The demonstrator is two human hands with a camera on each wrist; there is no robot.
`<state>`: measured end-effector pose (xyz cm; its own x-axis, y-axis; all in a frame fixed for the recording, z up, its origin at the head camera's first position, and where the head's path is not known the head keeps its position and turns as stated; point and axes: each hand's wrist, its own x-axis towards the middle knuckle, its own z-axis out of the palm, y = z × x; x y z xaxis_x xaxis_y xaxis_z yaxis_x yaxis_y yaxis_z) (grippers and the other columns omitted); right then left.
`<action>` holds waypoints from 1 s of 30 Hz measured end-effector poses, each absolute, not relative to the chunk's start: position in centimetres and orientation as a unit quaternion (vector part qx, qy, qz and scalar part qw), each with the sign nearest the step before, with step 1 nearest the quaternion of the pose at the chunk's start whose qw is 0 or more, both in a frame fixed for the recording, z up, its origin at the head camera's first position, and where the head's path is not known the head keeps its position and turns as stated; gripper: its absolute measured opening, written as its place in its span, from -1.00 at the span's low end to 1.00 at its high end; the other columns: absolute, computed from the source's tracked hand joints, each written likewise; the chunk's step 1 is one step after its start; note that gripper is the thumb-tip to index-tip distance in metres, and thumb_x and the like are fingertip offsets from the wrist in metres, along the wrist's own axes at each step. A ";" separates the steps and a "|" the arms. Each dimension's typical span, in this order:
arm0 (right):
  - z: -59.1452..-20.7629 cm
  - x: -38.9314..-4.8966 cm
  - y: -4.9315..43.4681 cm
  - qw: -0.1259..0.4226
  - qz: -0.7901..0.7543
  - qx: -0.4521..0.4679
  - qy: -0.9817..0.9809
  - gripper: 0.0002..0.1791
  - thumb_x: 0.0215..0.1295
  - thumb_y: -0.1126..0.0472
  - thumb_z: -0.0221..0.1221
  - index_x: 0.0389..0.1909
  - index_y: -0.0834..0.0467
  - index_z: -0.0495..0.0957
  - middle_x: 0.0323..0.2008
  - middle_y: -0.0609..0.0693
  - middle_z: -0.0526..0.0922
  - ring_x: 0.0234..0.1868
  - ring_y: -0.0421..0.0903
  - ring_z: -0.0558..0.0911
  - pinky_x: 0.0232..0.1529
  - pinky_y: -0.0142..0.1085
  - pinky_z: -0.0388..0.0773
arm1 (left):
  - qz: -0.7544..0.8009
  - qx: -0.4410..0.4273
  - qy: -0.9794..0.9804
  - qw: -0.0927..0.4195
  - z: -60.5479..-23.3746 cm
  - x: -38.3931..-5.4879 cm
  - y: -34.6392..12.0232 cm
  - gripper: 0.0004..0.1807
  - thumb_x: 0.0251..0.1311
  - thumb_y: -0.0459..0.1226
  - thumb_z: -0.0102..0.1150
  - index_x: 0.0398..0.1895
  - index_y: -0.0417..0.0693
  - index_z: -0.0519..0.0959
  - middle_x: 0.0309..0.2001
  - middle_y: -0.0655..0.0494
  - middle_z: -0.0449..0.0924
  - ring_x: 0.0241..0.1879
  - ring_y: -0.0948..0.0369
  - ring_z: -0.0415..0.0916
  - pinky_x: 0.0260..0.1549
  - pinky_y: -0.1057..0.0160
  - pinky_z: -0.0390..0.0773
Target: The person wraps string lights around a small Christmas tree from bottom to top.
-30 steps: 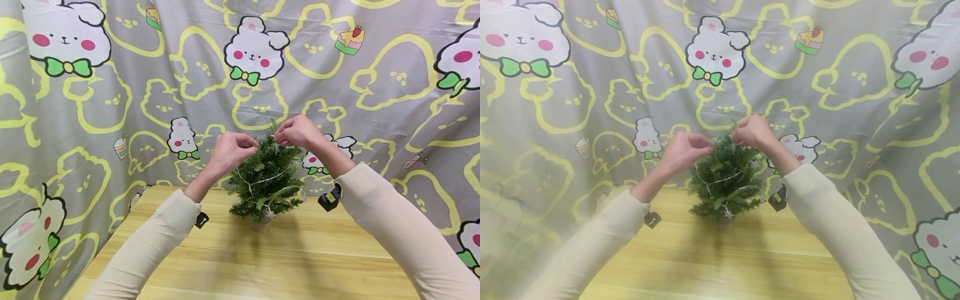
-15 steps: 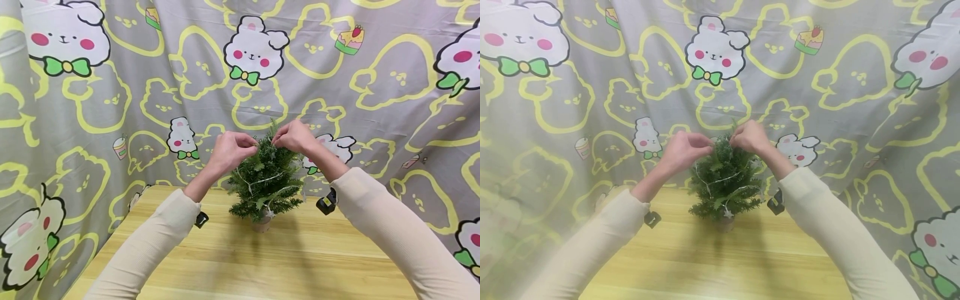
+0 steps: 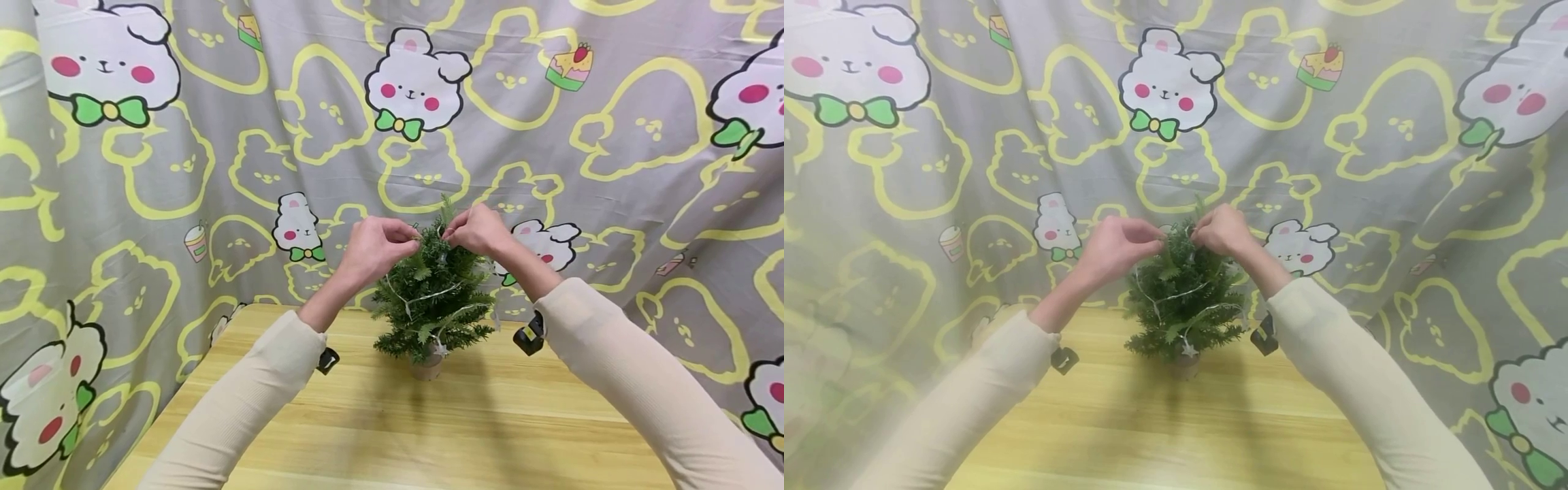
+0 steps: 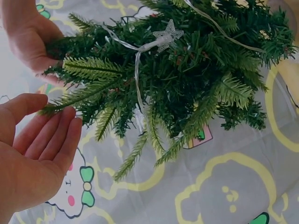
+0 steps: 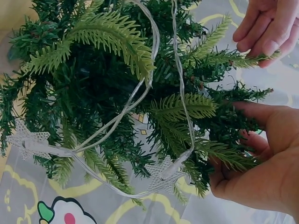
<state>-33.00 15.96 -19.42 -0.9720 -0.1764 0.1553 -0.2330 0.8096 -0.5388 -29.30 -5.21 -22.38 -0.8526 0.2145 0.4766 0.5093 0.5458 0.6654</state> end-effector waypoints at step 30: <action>-15.9 -29.9 18.7 -0.006 0.347 0.122 -0.930 -0.48 0.41 -0.01 0.19 0.33 0.06 0.50 0.32 0.16 0.52 0.34 0.16 0.47 0.36 0.16 0.34 | -0.418 -0.219 -0.870 0.144 -21.6 -28.7 -5.7 -0.75 0.25 -0.18 0.38 -0.04 -0.02 0.76 -0.15 0.15 0.80 -0.17 0.25 0.73 -0.10 0.21 0.68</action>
